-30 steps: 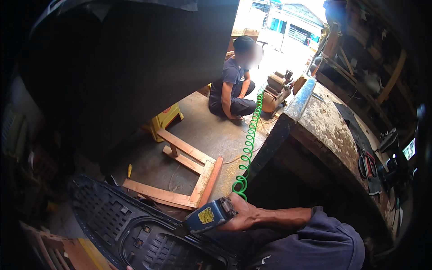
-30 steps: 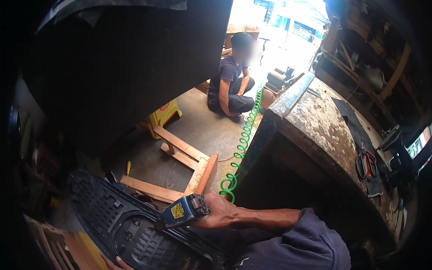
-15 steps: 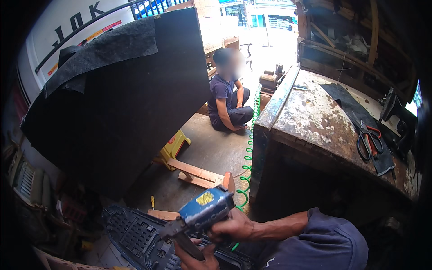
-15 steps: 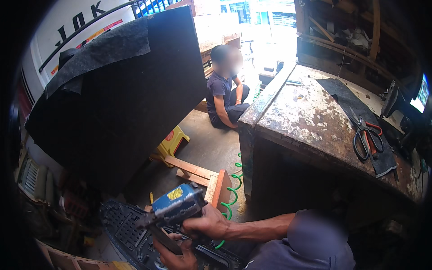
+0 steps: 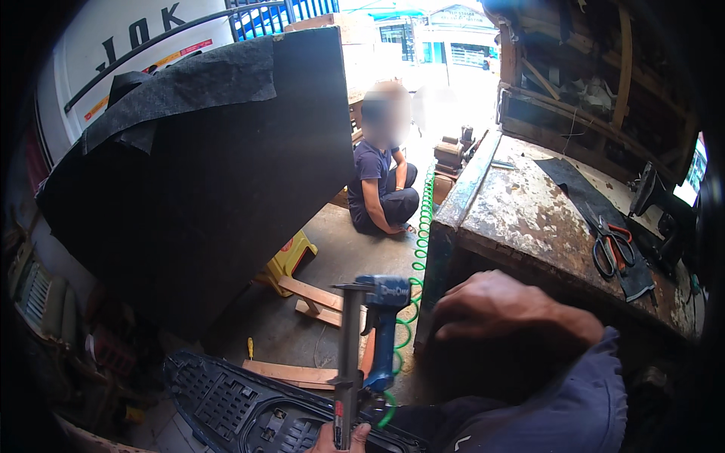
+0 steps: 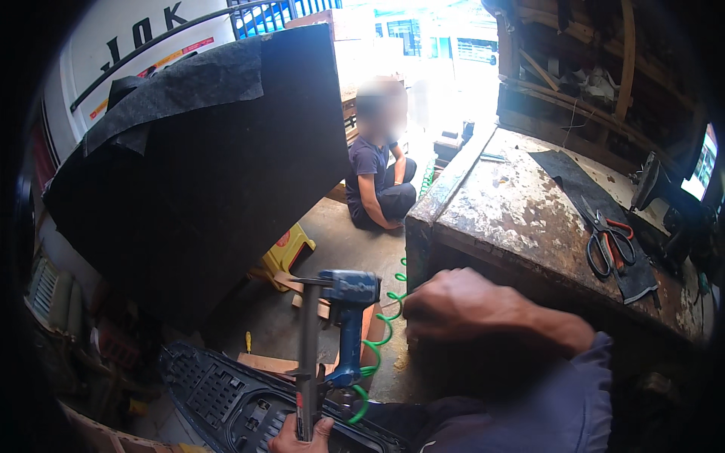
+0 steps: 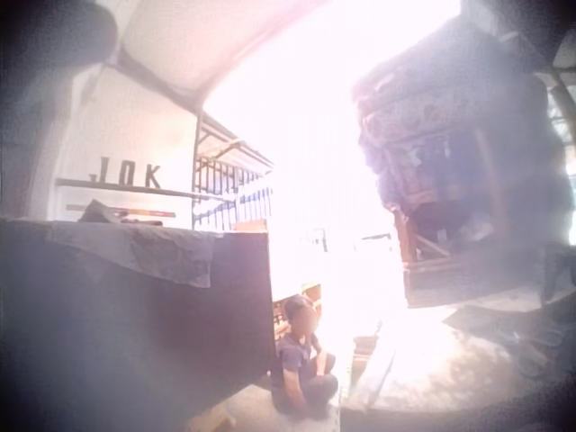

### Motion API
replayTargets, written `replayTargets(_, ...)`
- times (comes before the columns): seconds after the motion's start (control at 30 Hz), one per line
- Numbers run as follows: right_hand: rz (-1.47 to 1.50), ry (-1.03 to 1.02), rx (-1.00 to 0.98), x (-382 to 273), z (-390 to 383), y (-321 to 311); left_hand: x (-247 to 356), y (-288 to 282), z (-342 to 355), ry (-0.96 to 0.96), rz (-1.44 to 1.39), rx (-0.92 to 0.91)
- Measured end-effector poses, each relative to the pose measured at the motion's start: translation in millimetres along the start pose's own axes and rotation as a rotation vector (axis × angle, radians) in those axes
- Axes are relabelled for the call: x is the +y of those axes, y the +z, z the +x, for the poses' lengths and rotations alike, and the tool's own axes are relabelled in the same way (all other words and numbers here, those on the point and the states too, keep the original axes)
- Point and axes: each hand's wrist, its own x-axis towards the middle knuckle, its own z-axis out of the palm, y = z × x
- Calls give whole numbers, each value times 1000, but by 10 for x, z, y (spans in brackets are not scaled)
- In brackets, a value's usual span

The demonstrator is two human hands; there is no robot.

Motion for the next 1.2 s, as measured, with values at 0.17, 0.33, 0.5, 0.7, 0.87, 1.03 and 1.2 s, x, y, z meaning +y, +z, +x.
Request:
replayTargets(0.17, -380, 272, 571, 1208, 111, -983, -207, 239, 158, -27, 367, -129)
replayTargets(0.33, -484, 587, 516, 2926, 512, -1264, -400, 424, 121, 7, 465, -229)
replayTargets(0.5, -513, 385, 793, 3614, 613, -1089, -408, 392, 99, -189, 371, -343)
replayTargets(0.7, -417, 298, 739, 2232, 650, -1137, -403, 340, 164, -118, 394, -100)
replayTargets(0.87, -460, -433, 636, 224, 515, -150, -443, 355, 168, -178, 424, -70)
replayTargets(1.03, 141, -781, 572, -312, 882, 1468, -543, 422, 102, -136, 339, -40)
replayTargets(1.2, 315, -514, 527, -58, 1149, 2116, -569, 453, 78, -120, 335, -9)
